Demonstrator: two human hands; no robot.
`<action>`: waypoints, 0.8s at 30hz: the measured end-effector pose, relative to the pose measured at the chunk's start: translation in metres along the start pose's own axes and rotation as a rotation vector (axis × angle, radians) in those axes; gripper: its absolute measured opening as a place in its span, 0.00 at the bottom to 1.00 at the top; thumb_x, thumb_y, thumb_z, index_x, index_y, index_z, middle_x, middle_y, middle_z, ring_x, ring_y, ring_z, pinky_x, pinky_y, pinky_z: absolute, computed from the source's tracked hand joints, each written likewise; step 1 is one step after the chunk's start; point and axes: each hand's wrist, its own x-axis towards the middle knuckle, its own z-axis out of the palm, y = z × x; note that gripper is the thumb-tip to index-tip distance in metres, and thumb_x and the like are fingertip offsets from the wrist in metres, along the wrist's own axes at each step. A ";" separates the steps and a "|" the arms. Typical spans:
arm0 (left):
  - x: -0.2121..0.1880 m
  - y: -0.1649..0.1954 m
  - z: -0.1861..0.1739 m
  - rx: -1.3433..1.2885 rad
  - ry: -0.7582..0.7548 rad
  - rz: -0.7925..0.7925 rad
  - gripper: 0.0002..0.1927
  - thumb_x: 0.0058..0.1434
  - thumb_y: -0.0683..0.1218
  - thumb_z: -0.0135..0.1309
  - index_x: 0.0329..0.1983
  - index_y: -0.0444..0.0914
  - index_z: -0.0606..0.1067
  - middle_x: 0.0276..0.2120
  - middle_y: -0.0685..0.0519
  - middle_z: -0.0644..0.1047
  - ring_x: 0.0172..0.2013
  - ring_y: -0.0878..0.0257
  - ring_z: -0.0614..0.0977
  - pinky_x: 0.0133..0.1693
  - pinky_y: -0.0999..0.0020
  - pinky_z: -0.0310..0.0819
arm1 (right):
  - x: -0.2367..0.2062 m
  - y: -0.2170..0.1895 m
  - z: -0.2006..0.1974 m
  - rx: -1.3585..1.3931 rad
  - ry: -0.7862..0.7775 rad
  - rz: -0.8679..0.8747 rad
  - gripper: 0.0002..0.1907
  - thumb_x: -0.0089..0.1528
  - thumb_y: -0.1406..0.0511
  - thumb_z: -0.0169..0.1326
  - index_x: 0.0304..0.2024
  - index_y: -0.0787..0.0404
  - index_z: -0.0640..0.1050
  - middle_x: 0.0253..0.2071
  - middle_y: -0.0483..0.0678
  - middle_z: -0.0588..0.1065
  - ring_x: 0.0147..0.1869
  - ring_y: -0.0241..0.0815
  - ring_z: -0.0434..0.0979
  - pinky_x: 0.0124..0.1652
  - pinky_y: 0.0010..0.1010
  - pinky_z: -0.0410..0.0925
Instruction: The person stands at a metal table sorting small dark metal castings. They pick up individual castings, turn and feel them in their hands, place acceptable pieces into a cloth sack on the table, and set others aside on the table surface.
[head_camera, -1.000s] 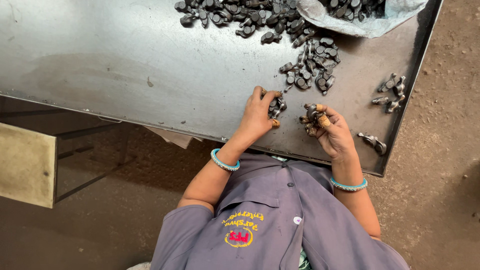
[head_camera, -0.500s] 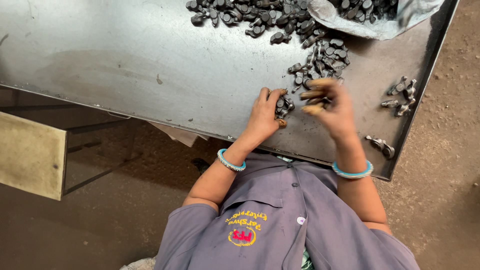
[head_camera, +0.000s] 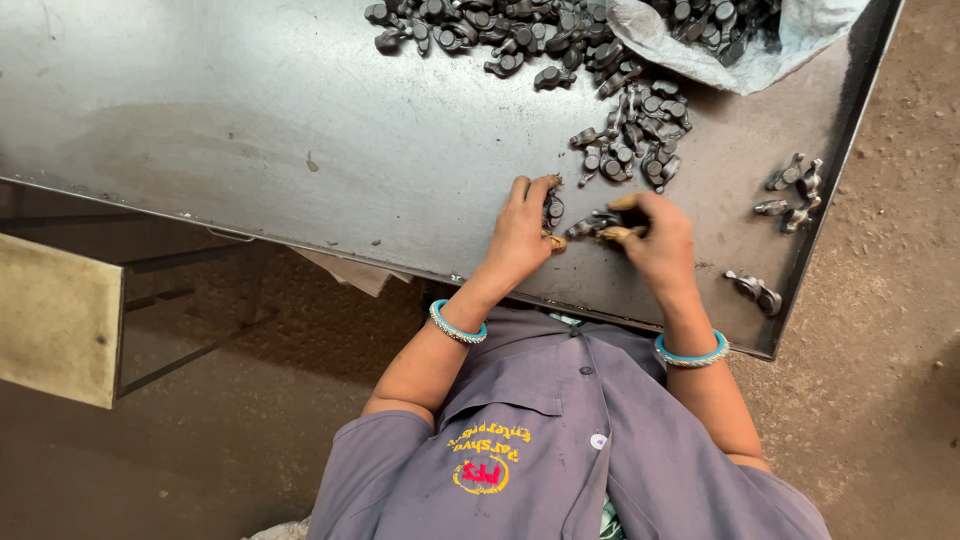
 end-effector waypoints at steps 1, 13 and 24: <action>0.000 0.000 0.000 -0.009 -0.008 -0.014 0.43 0.38 0.35 0.70 0.61 0.38 0.67 0.49 0.41 0.69 0.48 0.37 0.75 0.47 0.49 0.73 | -0.002 0.010 -0.004 0.128 -0.009 0.145 0.16 0.56 0.74 0.67 0.46 0.61 0.80 0.41 0.48 0.81 0.41 0.41 0.78 0.40 0.29 0.70; 0.004 0.001 -0.001 -0.012 -0.052 -0.075 0.42 0.37 0.36 0.72 0.59 0.40 0.69 0.49 0.42 0.68 0.46 0.39 0.77 0.44 0.50 0.75 | -0.021 0.064 -0.028 1.352 -0.172 0.445 0.20 0.61 0.68 0.64 0.53 0.69 0.76 0.47 0.59 0.80 0.40 0.42 0.80 0.38 0.25 0.74; 0.003 0.002 0.000 -0.001 -0.018 -0.042 0.40 0.41 0.33 0.67 0.60 0.39 0.69 0.49 0.41 0.68 0.47 0.37 0.76 0.46 0.48 0.74 | 0.000 -0.002 -0.042 0.598 -0.565 0.315 0.15 0.55 0.73 0.66 0.42 0.67 0.76 0.36 0.56 0.79 0.34 0.40 0.79 0.31 0.28 0.71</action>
